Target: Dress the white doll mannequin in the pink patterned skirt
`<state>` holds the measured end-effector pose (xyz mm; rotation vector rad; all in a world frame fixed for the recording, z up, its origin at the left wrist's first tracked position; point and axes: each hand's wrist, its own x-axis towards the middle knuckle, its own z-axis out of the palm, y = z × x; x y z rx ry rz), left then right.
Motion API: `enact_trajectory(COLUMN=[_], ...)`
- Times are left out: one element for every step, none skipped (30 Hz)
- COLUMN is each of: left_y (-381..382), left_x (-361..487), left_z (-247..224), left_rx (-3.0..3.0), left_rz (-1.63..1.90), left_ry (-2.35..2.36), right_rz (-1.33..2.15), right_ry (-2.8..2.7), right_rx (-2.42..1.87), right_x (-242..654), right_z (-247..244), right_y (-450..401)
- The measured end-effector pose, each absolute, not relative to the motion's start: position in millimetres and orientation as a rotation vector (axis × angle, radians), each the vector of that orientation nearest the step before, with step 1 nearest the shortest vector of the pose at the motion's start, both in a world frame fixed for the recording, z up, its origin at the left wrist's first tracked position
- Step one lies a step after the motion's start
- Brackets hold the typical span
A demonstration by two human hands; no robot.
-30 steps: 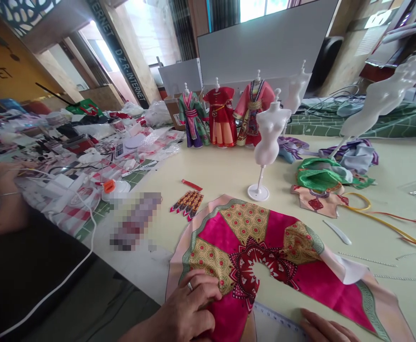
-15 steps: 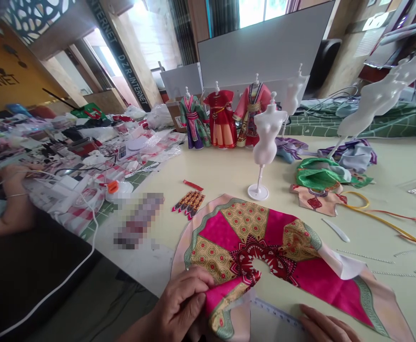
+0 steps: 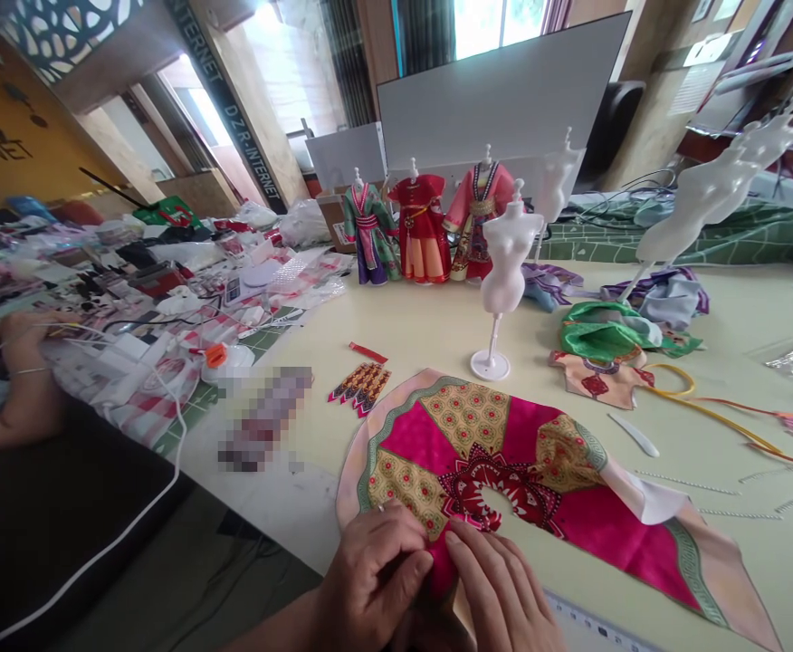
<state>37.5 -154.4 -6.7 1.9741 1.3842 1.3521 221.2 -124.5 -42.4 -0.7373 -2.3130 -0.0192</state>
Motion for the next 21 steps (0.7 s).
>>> enact_trajectory(left_y=[-153.9,-153.6,-153.3,-153.1,-153.0,-153.0,-153.1,-153.3,-153.7,-154.1,-154.7,-155.3,-156.0,-156.6,-157.1,-157.6,-158.2,-158.8,-159.5,-160.3,-161.1], left_x=[38.1,38.1,37.7,37.0,36.1,35.1,34.2,33.2,32.3,31.5,30.7,29.8,28.8,27.7,26.4,24.9,23.0,20.9,18.4,15.6,12.5], left_z=[-7.6,-8.2,-8.6,-9.1,-9.8,-11.0,-12.9,-15.2,-18.0,-20.7,-23.3,-25.2,-26.5,-27.0,-26.8,-26.0,-24.9,-23.7,-22.3,-21.0,-19.8], left_rx=[2.031,2.080,2.117,2.141,2.159,2.175,2.200,2.234,2.281,2.336,2.395,2.447,2.485,2.504,2.512,2.508,2.501,2.490,2.481,2.471,2.456], left_rz=[1.344,1.328,1.305,1.284,1.268,1.255,1.252,1.254,1.258,1.248,1.223,1.180,1.127,1.074,1.036,1.024,1.034,1.059,1.090,1.120,1.147], left_ry=[1.376,1.372,1.370,1.370,1.370,1.365,1.348,1.327,1.302,1.280,1.271,1.277,1.294,1.317,1.326,1.327,1.314,1.295,1.277,1.267,1.266], right_rz=[-0.024,-0.027,-0.024,-0.019,-0.012,-0.004,0.003,0.007,0.011,0.018,0.026,0.035,0.046,0.055,0.064,0.072,0.077,0.080,0.084,0.091,0.101], right_ry=[-2.288,-2.270,-2.261,-2.260,-2.262,-2.263,-2.264,-2.262,-2.261,-2.266,-2.277,-2.290,-2.306,-2.319,-2.331,-2.337,-2.338,-2.334,-2.325,-2.316,-2.305], right_rx=[-0.733,-0.723,-0.712,-0.696,-0.683,-0.674,-0.672,-0.673,-0.680,-0.693,-0.701,-0.702,-0.701,-0.700,-0.698,-0.697,-0.697,-0.695,-0.694,-0.697,-0.701], right_x=[214.8,210.5,208.0,207.2,207.6,208.7,210.2,211.9,213.5,215.0,216.5,217.8,219.1,220.2,221.1,221.7,222.1,222.2,222.1,221.9,221.6], right_z=[-39.0,-36.0,-33.5,-31.4,-29.7,-28.6,-28.0,-28.0,-28.6,-29.6,-30.9,-32.3,-33.6,-34.6,-35.2,-35.1,-34.4,-33.0,-31.1,-28.8,-26.1], right_y=[-122.4,-120.5,-118.7,-117.2,-115.8,-114.8,-114.0,-113.6,-113.6,-113.7,-114.1,-114.5,-114.8,-115.1,-115.1,-114.9,-114.6,-114.2,-114.0,-114.0,-114.3])
